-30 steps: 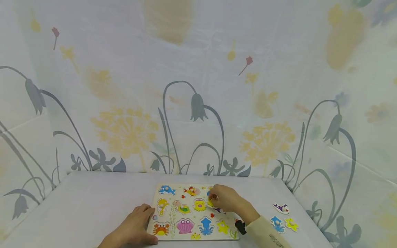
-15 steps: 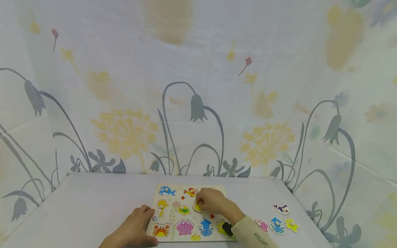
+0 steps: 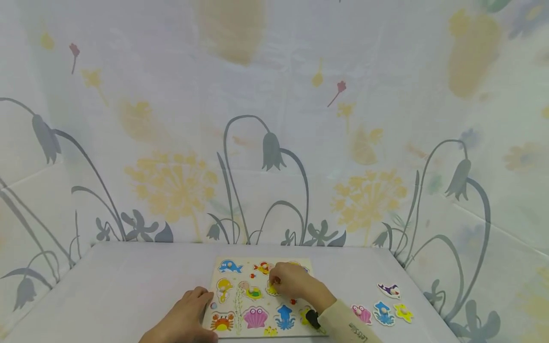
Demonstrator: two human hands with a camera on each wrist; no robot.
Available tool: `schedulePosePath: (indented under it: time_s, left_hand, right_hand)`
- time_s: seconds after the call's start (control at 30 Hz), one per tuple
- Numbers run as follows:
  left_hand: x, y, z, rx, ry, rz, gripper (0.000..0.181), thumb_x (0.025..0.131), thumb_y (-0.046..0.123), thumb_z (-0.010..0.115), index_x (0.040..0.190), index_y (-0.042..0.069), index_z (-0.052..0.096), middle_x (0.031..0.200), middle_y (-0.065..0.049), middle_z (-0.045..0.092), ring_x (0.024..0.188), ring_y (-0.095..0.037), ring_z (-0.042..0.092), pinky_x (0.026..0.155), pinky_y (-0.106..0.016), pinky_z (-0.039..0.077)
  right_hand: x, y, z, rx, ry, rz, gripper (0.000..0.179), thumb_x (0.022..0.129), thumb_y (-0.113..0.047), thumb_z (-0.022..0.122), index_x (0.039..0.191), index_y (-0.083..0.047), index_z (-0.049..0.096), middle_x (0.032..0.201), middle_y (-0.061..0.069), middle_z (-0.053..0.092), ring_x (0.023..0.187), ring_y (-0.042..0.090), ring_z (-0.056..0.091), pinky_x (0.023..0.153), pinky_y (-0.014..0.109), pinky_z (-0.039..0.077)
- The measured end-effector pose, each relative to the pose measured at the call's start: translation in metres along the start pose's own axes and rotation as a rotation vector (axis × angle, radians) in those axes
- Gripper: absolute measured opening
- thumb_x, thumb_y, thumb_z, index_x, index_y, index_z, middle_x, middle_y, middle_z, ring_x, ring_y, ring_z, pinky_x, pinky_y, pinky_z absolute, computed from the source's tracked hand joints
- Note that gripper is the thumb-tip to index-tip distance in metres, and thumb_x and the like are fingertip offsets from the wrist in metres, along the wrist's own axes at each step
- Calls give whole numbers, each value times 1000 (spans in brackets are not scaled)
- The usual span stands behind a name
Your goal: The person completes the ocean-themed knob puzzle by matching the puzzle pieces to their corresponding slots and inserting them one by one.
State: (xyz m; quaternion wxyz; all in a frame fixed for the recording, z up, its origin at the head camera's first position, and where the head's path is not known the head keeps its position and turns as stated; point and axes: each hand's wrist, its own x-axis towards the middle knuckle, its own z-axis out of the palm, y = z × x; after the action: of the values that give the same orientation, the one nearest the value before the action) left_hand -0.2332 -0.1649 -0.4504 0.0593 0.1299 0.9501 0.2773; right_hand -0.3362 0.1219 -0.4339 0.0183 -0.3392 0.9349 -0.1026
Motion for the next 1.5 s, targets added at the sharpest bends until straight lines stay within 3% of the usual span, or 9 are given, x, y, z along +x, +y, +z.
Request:
schedulePosePath:
  time_s: [0.77,0.93,1.17,1.33,1.5]
  left_hand:
    - [-7,-7,26,58,4,149,93,60,52,85,122,-10,56,112,-12,51,99,-32,48,88,-56,46]
    - [-13,-8,20,39,5,114,94,59,51,86,123,-10,55,115,-13,51,103,-33,48,91,-58,44]
    - [-12,-1,5,-14,3,11,98,55,51,87,129,-4,54,124,-13,50,117,-36,44,100,-60,35]
    - [-8,3,-3,31,44,24,97,54,50,89,128,-3,54,125,-14,50,118,-37,43,100,-59,36]
    - [-4,3,-5,57,42,14,99,53,50,89,128,-3,54,123,-14,50,116,-37,44,98,-58,37]
  right_hand:
    - [-23,2,17,18,-50,35,9,86,-16,66,90,-23,71,84,-14,55,73,3,48,70,24,47]
    - [-22,2,14,3,-44,27,10,87,-25,67,97,-23,68,86,-13,56,74,4,49,67,25,47]
    - [-26,10,-12,-29,13,35,16,88,-29,68,101,-20,67,87,-9,56,75,6,50,66,27,47]
    - [-35,19,-29,-60,42,52,18,87,-28,69,102,-17,68,88,-6,57,75,8,49,66,28,47]
    - [-49,32,-38,-74,41,96,18,87,-27,69,100,-16,68,86,-7,56,75,9,48,68,31,47]
